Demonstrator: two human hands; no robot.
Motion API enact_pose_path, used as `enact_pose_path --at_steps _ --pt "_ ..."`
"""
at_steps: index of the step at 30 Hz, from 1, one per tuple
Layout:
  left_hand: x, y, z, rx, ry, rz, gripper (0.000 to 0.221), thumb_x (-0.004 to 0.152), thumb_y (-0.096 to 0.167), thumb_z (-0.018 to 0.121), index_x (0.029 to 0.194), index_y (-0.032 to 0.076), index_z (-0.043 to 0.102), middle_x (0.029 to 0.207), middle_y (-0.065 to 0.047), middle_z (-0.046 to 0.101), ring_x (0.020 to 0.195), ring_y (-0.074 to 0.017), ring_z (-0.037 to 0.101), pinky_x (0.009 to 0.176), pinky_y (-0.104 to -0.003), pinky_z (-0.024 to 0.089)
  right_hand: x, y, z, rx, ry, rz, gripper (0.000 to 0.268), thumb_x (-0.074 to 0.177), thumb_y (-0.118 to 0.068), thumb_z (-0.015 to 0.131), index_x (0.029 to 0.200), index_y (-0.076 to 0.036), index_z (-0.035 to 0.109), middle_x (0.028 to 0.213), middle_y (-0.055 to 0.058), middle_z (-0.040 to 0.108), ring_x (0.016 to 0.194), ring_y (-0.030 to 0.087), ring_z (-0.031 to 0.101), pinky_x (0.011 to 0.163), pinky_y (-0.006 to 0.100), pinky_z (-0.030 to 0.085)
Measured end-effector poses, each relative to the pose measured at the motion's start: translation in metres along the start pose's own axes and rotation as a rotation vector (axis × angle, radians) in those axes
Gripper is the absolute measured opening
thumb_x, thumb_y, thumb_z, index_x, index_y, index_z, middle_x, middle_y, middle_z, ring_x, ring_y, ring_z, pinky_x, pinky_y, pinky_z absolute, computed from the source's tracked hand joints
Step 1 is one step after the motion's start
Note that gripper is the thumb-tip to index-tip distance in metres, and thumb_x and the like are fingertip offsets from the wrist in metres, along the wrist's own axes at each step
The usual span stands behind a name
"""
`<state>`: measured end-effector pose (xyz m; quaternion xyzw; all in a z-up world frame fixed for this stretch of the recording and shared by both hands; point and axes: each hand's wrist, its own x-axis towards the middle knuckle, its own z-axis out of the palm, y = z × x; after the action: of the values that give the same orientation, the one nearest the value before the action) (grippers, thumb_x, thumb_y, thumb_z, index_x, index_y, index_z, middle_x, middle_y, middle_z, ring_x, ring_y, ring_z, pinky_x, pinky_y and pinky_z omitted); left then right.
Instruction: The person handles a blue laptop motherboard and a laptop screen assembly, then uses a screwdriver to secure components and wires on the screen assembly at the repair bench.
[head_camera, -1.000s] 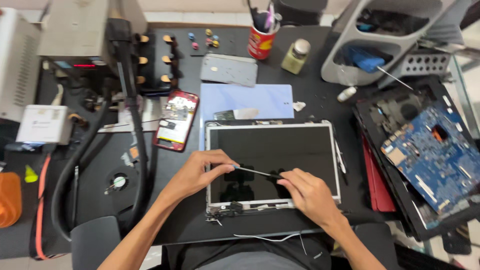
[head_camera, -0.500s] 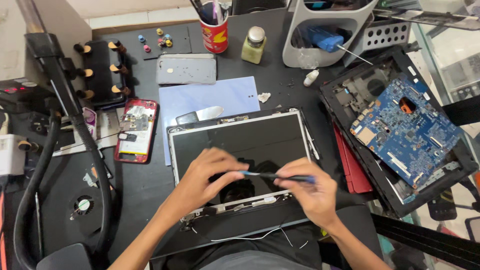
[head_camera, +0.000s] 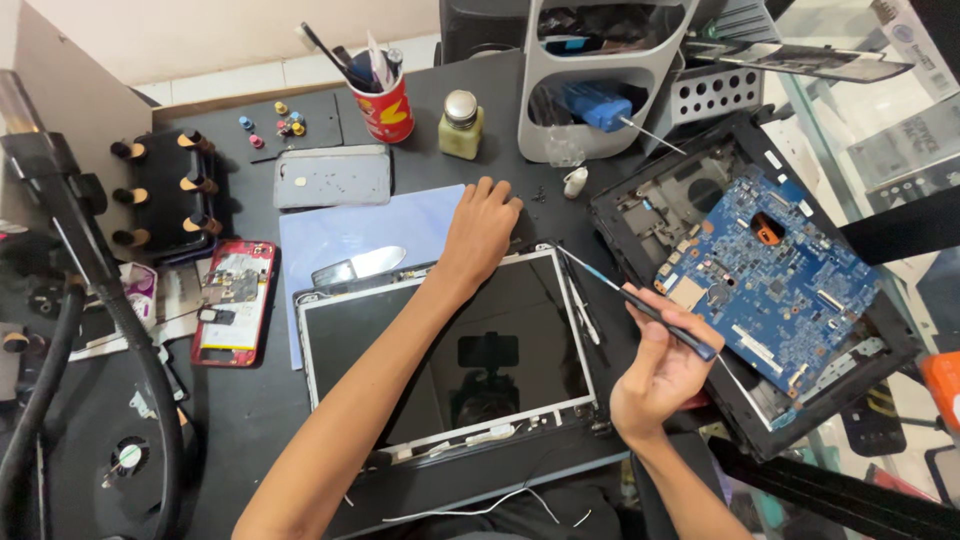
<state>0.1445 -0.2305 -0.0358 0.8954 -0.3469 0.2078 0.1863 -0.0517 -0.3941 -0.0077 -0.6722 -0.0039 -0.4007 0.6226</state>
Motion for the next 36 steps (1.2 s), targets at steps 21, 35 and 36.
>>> enact_pose_path --at_steps 21,35,36 --pt "-0.011 0.006 -0.014 -0.775 -0.017 -0.450 0.014 0.094 0.011 0.068 0.097 -0.002 0.063 0.088 -0.010 0.065 0.079 -0.0220 0.064 0.074 -0.031 0.051 0.013 0.005 0.000 0.131 0.095 0.194 0.022 0.113 -0.003 0.047 0.134 0.001 0.039 0.131 0.025 0.060 0.118 0.031 0.068 0.108 0.043 0.059" --pt "-0.054 0.015 -0.025 -1.993 -0.249 -0.719 0.017 0.105 0.020 0.061 0.107 0.003 0.064 0.098 -0.008 0.068 0.082 -0.0136 0.063 0.075 -0.028 0.050 -0.001 0.003 0.002 0.234 0.038 0.179 0.024 0.114 -0.002 0.047 0.136 -0.001 0.037 0.131 0.027 0.060 0.116 0.038 0.071 0.107 0.046 0.060" --pt "-0.054 0.015 -0.025 -1.991 -0.250 -0.727 0.017 0.105 0.020 0.061 0.107 0.004 0.064 0.098 -0.008 0.068 0.082 -0.0134 0.063 0.074 -0.028 0.050 -0.001 0.003 0.004 0.225 0.038 0.178 0.024 0.114 -0.002 0.047 0.136 -0.001 0.037 0.130 0.027 0.060 0.115 0.038 0.071 0.107 0.046 0.060"
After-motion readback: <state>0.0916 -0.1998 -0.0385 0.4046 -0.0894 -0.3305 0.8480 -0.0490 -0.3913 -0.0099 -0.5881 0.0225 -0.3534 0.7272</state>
